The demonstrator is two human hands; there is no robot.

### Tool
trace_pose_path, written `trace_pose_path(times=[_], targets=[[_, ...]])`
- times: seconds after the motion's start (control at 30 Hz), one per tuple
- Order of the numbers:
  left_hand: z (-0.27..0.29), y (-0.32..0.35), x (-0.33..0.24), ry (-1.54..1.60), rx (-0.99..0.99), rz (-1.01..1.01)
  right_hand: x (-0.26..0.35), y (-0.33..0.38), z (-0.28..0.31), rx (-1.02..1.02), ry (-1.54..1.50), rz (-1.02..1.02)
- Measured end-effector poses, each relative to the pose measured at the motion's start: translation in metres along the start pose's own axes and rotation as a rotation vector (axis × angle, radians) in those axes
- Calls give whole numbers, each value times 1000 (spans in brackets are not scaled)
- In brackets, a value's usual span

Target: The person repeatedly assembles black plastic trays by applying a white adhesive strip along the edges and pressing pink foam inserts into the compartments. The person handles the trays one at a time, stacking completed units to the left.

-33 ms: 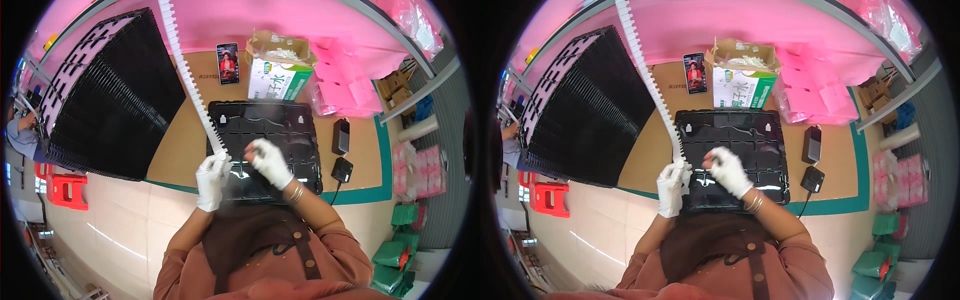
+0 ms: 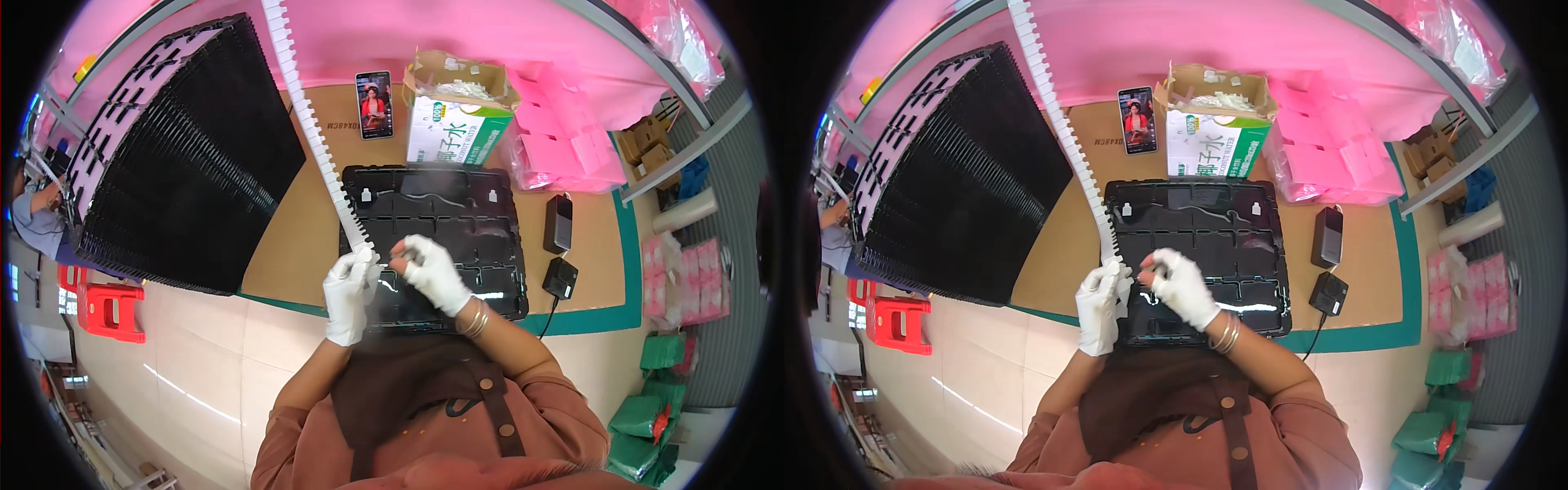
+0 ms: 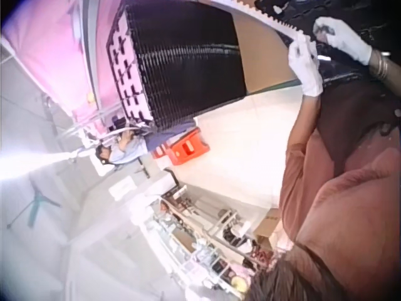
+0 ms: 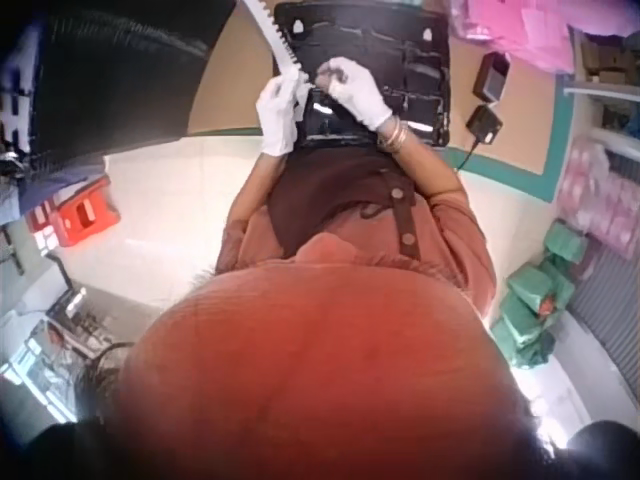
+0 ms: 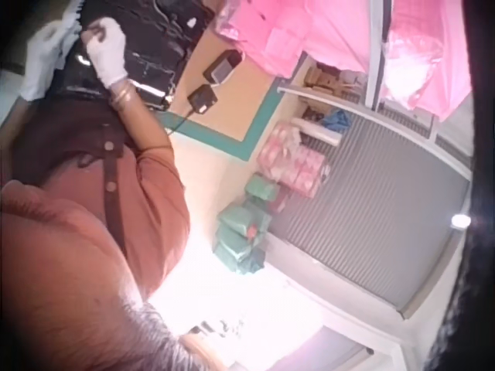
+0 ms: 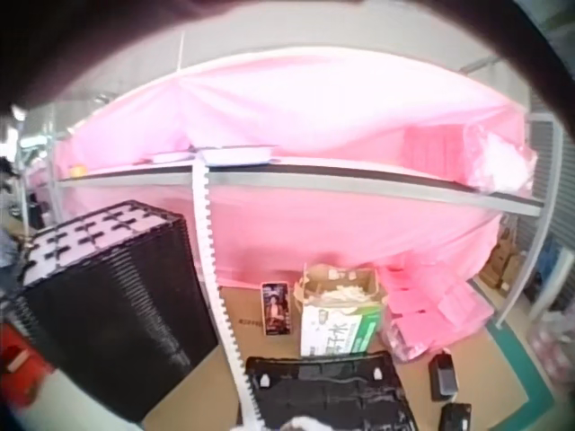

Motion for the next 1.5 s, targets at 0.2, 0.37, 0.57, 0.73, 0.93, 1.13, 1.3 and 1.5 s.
trace_pose_path(times=[0.2, 0.37, 0.57, 0.73, 0.93, 1.13, 1.3, 1.5], targets=[[-1, 11, 7, 152, -20, 35, -18, 6, -32, 106, -192, -78], [6, -5, 13, 238, 60, 130, 39, 53, -26, -244, 312, 703], [38, -19, 33, 65, 33, 118, 54, 49, 109, -255, 638, 421], [32, -22, 41, -21, 19, 46, -3, 69, 174, -118, 1083, 97], [31, -18, 38, -57, 1, 15, -37, 88, 162, -287, 1028, 45], [29, -14, 37, -74, -9, -8, -56, 79, 172, -341, 839, 26], [27, -11, 39, -39, -13, -25, -35, 88, 166, -187, 1034, 28], [24, -5, 42, -99, 13, -54, -36, 89, 178, -12, 995, -5]])
Point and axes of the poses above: each hand's wrist, its own y-axis away from the middle knuckle, its own z-axis out of the back of the hand, x = y × z, the point moved 6 cm from there along -y, towards the middle knuckle, and after that the axes turned 9 degrees about -z, right-handed, at the moved point
